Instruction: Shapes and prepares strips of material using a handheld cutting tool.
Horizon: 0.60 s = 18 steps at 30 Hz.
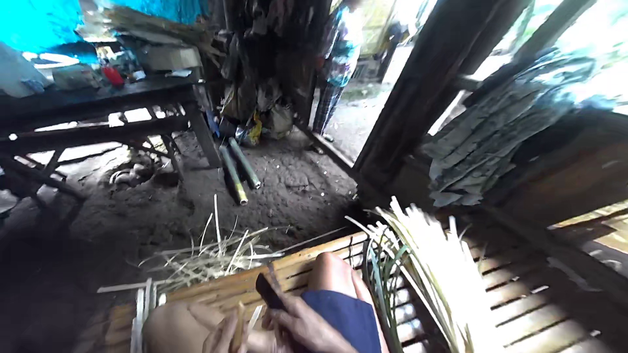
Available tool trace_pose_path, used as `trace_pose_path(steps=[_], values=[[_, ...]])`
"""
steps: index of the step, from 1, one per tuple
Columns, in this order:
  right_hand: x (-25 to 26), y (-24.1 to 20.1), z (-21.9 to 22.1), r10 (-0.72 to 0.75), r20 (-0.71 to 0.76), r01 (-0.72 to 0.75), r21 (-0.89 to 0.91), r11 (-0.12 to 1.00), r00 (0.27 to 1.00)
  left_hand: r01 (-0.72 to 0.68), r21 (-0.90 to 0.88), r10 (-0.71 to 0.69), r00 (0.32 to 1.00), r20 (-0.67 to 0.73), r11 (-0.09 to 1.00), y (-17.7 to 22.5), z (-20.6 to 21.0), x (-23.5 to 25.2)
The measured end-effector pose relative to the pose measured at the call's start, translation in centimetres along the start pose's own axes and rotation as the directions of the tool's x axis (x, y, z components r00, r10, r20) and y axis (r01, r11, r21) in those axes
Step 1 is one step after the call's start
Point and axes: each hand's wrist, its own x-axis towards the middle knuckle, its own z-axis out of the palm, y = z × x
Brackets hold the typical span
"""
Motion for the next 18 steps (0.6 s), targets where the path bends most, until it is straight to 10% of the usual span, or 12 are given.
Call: trace_pose_path(steps=[7,18], values=[[-1.9,-1.5,0.8,-0.17,0.097,0.131,0.316,0.94,0.981,-0.182,-0.052,0.187,0.977,0.103,0.982,-0.5,0.4,-3.2],[-2.8,-1.9,0.7,-0.279,0.141,0.229,0.294,0.928,0.95,-0.297,-0.132,0.311,0.945,0.102,0.946,-1.3,1.3,-3.8]])
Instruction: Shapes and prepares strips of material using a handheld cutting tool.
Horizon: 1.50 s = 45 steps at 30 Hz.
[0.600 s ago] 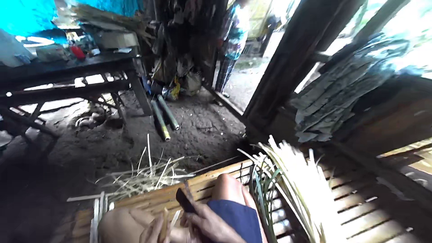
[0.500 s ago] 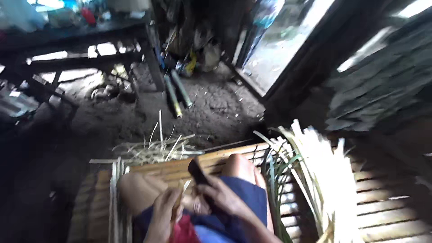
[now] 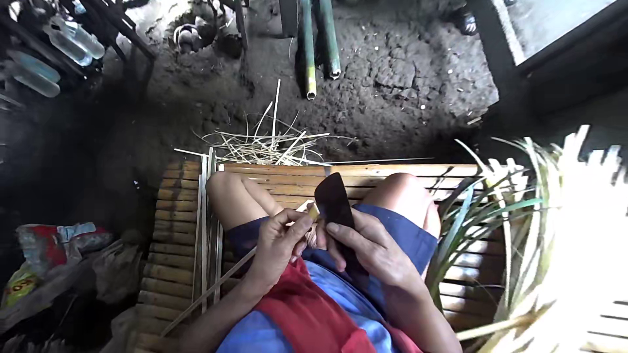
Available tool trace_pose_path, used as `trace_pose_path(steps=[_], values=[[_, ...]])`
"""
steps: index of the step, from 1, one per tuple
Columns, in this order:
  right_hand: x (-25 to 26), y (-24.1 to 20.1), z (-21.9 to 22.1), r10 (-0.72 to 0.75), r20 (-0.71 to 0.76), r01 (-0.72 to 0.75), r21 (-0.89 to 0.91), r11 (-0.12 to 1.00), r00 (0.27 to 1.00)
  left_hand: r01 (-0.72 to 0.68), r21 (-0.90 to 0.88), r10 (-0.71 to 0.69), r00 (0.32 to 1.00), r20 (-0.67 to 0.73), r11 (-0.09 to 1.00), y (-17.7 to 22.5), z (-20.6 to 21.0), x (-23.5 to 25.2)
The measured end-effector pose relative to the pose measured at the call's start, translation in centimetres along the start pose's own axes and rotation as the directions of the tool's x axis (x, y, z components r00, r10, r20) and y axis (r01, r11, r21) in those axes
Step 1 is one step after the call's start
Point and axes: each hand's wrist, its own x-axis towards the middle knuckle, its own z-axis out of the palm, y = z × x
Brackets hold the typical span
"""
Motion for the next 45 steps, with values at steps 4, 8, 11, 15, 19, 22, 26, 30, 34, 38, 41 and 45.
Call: trace_pose_path(steps=[4,8,11,15,19,22,26,30,34,38,41,45], values=[[0.0,0.0,0.1,-0.008,0.003,0.008,0.003,1.0,1.0,-0.029,0.024,0.029,0.999,-0.014,0.999,0.0,0.2,0.0],[0.0,0.1,0.1,-0.015,0.009,0.015,0.008,1.0,1.0,-0.032,0.036,0.032,0.999,-0.013,0.999,0.0,0.2,0.0],[0.0,-0.1,0.1,0.001,0.011,-0.001,0.015,1.0,1.0,-0.029,0.034,0.03,0.999,-0.015,0.999,0.0,0.2,0.0],[0.0,-0.3,0.0,0.002,0.032,-0.002,0.002,1.0,0.999,-0.027,0.031,0.028,0.999,-0.02,0.999,0.2,0.4,-0.1],[0.0,-0.7,-0.4,-0.02,0.103,0.018,0.017,1.0,0.995,-0.041,-0.003,0.041,0.999,-0.006,0.999,0.4,0.4,-0.4],[0.0,-0.9,-0.6,-0.026,0.14,0.019,0.049,0.999,0.99,-0.046,-0.032,0.046,0.999,0.018,0.998,0.4,0.3,-0.6],[-0.2,-0.9,-0.5,-0.035,0.148,0.027,0.055,0.998,0.988,-0.062,-0.026,0.063,0.998,0.023,0.998,0.4,0.3,-0.8],[-0.4,-1.3,0.1,-0.025,0.135,0.025,0.002,1.0,0.991,-0.13,0.007,0.13,0.991,0.039,0.991,0.5,0.4,-1.1],[-1.0,-2.3,0.5,-0.004,0.131,0.009,-0.039,0.999,0.991,-0.139,-0.024,0.141,0.986,0.092,0.99,0.7,0.5,-1.4],[-1.1,-2.4,1.2,0.002,0.082,0.0,-0.026,1.0,0.997,-0.122,-0.021,0.124,0.985,0.117,0.992,0.8,0.7,-1.4],[-0.8,-2.4,1.2,0.029,0.073,-0.027,-0.03,0.999,0.997,-0.109,-0.012,0.11,0.988,0.113,0.994,0.7,0.7,-1.3],[-0.1,-3.6,-0.6,0.122,0.183,-0.092,-0.164,0.982,0.975,-0.1,0.025,0.097,0.99,0.104,0.995,0.8,0.8,-1.4]])
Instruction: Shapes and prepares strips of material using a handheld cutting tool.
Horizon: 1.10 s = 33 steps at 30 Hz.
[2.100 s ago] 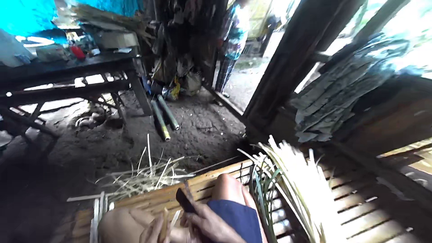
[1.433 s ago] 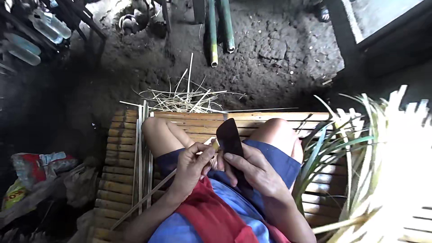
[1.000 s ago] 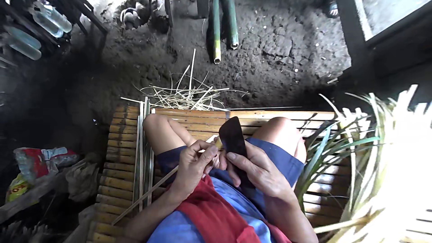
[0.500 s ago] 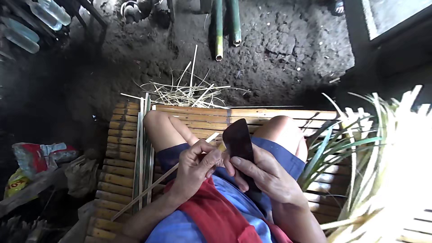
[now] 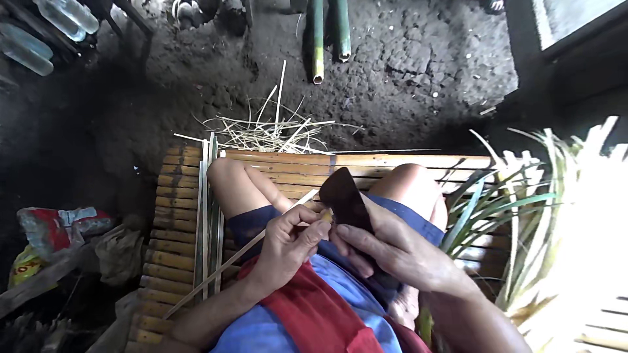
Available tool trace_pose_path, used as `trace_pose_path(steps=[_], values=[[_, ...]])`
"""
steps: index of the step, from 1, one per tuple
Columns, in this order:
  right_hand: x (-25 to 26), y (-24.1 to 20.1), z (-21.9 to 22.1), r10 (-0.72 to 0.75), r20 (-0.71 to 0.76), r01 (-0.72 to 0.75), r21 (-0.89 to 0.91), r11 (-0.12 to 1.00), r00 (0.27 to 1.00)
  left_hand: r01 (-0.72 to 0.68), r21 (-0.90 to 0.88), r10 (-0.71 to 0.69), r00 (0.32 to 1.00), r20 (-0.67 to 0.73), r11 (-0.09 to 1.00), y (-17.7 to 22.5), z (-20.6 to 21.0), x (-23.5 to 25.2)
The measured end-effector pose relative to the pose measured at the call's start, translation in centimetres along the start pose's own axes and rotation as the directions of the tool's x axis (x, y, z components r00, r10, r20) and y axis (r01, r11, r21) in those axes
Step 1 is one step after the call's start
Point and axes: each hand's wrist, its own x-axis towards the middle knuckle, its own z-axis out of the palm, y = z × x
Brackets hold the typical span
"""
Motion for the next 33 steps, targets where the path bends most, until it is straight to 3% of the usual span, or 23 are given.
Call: trace_pose_path(steps=[4,14,23,33], values=[[-0.1,-0.6,-1.1,0.024,0.042,-0.024,-0.004,1.0,0.999,0.014,-0.03,-0.015,1.0,-0.013,0.999,-0.1,0.2,0.2],[0.0,1.1,1.7,-0.12,-0.143,0.125,0.029,0.992,0.982,-0.019,-0.013,0.018,0.996,-0.087,1.0,-0.1,-0.3,0.6],[-0.1,1.2,1.1,-0.105,-0.113,0.115,0.082,0.99,0.988,0.002,-0.064,-0.007,0.997,-0.076,0.998,0.1,-0.3,0.7],[0.2,1.5,1.0,-0.084,-0.114,0.095,0.098,0.991,0.99,0.01,-0.004,-0.011,0.994,-0.108,1.0,0.0,-0.2,0.9]])
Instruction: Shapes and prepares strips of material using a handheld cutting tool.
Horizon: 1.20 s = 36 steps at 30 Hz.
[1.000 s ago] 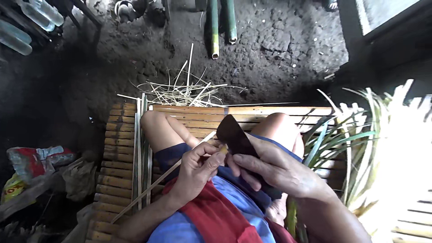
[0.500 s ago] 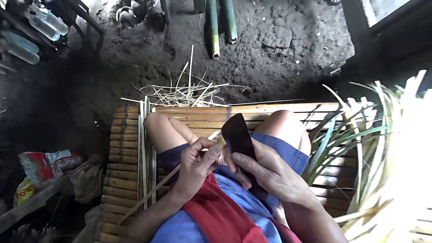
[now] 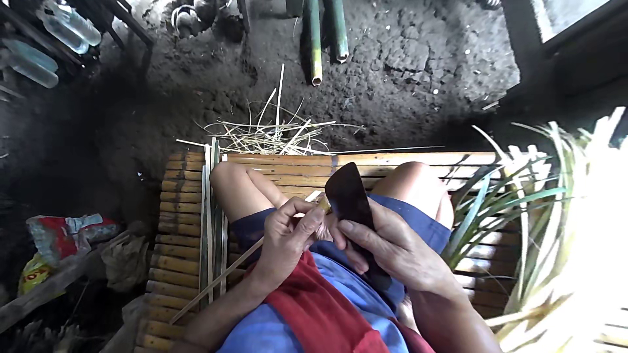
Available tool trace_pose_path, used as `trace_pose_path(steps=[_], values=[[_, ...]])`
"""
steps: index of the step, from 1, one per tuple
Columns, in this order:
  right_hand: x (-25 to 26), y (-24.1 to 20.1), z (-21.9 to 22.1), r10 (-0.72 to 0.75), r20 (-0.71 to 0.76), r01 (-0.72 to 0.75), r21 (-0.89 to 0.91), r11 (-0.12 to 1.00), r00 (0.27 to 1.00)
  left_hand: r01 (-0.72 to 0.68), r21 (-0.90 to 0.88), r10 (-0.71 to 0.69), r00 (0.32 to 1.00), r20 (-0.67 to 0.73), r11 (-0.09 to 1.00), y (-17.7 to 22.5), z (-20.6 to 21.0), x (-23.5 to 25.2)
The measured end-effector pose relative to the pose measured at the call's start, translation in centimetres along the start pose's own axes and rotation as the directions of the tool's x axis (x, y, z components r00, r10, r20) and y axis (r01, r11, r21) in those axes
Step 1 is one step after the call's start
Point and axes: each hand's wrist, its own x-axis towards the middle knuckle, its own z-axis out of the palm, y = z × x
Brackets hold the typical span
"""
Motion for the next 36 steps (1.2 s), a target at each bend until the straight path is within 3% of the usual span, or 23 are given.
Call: trace_pose_path(steps=[10,16,24,31,36], values=[[-0.4,-0.4,0.0,0.012,-0.003,-0.012,-0.046,0.999,1.0,0.041,-0.062,-0.039,0.998,0.039,0.997,0.3,0.0,-0.2],[-0.7,-0.6,0.4,-0.009,-0.007,0.008,-0.094,0.996,1.0,-0.015,-0.018,0.016,0.997,0.069,1.0,0.3,0.0,-0.5],[-0.4,-0.7,0.0,0.072,0.058,-0.076,0.078,0.994,0.996,0.052,-0.05,-0.045,0.99,0.13,0.997,0.1,0.2,-0.7],[-0.4,-1.6,-0.9,0.055,0.016,-0.048,-0.292,0.955,0.998,0.086,-0.038,-0.083,0.994,0.065,0.996,-0.1,0.3,-0.3],[-0.2,-0.7,-1.2,0.083,0.078,-0.08,-0.046,0.996,0.993,0.038,0.004,-0.038,0.996,0.078,0.999,-0.1,0.5,-0.2]])
